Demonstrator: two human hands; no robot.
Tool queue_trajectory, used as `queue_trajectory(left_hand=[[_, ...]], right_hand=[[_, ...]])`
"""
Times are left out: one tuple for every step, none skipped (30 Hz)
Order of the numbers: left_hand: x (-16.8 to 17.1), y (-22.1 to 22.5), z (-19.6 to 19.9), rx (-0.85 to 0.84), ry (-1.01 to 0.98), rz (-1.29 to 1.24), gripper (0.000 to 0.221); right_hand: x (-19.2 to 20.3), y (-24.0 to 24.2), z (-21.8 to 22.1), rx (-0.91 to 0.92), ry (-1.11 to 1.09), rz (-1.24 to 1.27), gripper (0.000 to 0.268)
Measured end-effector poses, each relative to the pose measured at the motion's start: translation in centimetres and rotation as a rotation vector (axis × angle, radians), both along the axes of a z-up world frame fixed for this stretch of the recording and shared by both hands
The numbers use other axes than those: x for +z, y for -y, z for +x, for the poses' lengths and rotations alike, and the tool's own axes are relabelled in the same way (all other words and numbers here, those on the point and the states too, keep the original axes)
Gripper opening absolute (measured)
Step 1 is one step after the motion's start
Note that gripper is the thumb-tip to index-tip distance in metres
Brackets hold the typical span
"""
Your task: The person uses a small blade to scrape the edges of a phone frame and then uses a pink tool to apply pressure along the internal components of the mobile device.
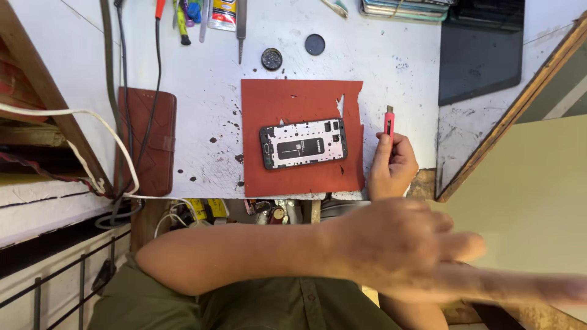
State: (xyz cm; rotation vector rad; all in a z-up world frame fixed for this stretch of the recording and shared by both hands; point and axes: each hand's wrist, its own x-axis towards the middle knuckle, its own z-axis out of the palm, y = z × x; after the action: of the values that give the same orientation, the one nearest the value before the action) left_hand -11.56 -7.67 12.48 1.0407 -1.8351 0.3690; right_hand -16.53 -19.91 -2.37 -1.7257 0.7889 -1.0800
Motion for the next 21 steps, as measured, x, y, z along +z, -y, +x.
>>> queue_trajectory(left_hand=[[0.3, 0.1, -0.7, -0.067, -0.012, 0.032, 0.008], [0.4, 0.1, -1.1, -0.133, -0.024, 0.063, 0.02], [0.3, -0.3, -1.2, -0.128, -0.022, 0.063, 0.02], [0.1, -1.1, -1.5, -0.251, -0.149, 0.174, 0.017], [-0.2, -1.9, -1.7, -0.313, -0.215, 0.23, 0.015], [-0.4, -2.8, -2.1, -0.369, -0.289, 0.287, 0.014], [-0.9, -3.7, -2.3, -0.402, -0.366, 0.368, 0.014], [-1.7, -4.5, -2.3, -0.406, -0.441, 0.45, 0.014], [-2.6, -5.4, -2.3, -0.382, -0.502, 0.539, 0.014], [-3.6, -6.1, -2.3, -0.337, -0.566, 0.617, 0.014], [-4.8, -6.7, -2.2, -0.289, -0.622, 0.688, 0.014], [-5.9, -7.4, -2.0, -0.22, -0.679, 0.767, 0.014], [-6.8, -7.6, -1.9, -0.153, -0.734, 0.842, 0.014], [-7.7, -7.7, -1.7, -0.135, -0.76, 0.905, 0.014], [-8.6, -7.6, -1.7, -0.126, -0.78, 0.953, 0.014], [-9.6, -7.5, -1.7, -0.12, -0.791, 1.001, 0.014], [-10.5, -7.5, -1.8, -0.12, -0.803, 1.044, 0.014], [-11.2, -7.6, -2.2, -0.107, -0.829, 1.069, 0.014], [-11.6, -7.9, -2.5, -0.099, -0.851, 1.097, 0.015], [-12.3, -7.4, -1.6, -0.063, -0.835, 1.093, 0.015], [-12.7, -6.8, -0.8, -0.033, -0.816, 1.085, 0.015]], right_hand=[[0.2, 0.2, -0.2, -0.006, -0.053, 0.007, 0.019], [0.4, 0.3, -0.2, -0.009, -0.106, 0.013, 0.02], [0.4, 0.3, 0.0, -0.004, -0.103, 0.011, 0.02], [0.4, 0.2, -0.1, 0.005, -0.102, 0.013, 0.02], [0.4, 0.1, -0.1, 0.013, -0.101, 0.015, 0.021], [0.6, -0.1, -0.1, 0.02, -0.111, 0.022, 0.021], [0.8, -0.1, 0.0, 0.019, -0.124, -0.012, 0.02], [1.0, -0.6, -0.3, 0.017, -0.153, -0.033, 0.019], [1.4, -1.2, -0.6, 0.023, -0.177, -0.015, 0.019], [1.9, -1.6, -0.5, 0.077, -0.159, -0.074, 0.016], [2.4, -2.1, -0.3, 0.134, -0.138, -0.13, 0.015], [2.9, -2.9, 0.1, 0.162, -0.158, -0.102, 0.015], [3.6, -3.4, 0.3, 0.189, -0.215, -0.23, 0.013], [4.2, -4.1, 0.1, 0.175, -0.278, -0.368, 0.014], [4.2, -4.4, 0.5, 0.162, -0.305, -0.348, 0.014], [3.8, -4.3, 1.2, 0.209, -0.328, -0.486, 0.009], [3.3, -4.5, 1.5, 0.232, -0.356, -0.54, 0.008], [2.9, -4.7, 1.7, 0.277, -0.381, -0.595, 0.008], [2.7, -5.0, 1.5, 0.3, -0.383, -0.581, 0.008], [2.1, -4.7, 2.6, 0.309, -0.352, -0.594, 0.009], [1.7, -4.4, 3.6, 0.318, -0.321, -0.607, 0.01]])
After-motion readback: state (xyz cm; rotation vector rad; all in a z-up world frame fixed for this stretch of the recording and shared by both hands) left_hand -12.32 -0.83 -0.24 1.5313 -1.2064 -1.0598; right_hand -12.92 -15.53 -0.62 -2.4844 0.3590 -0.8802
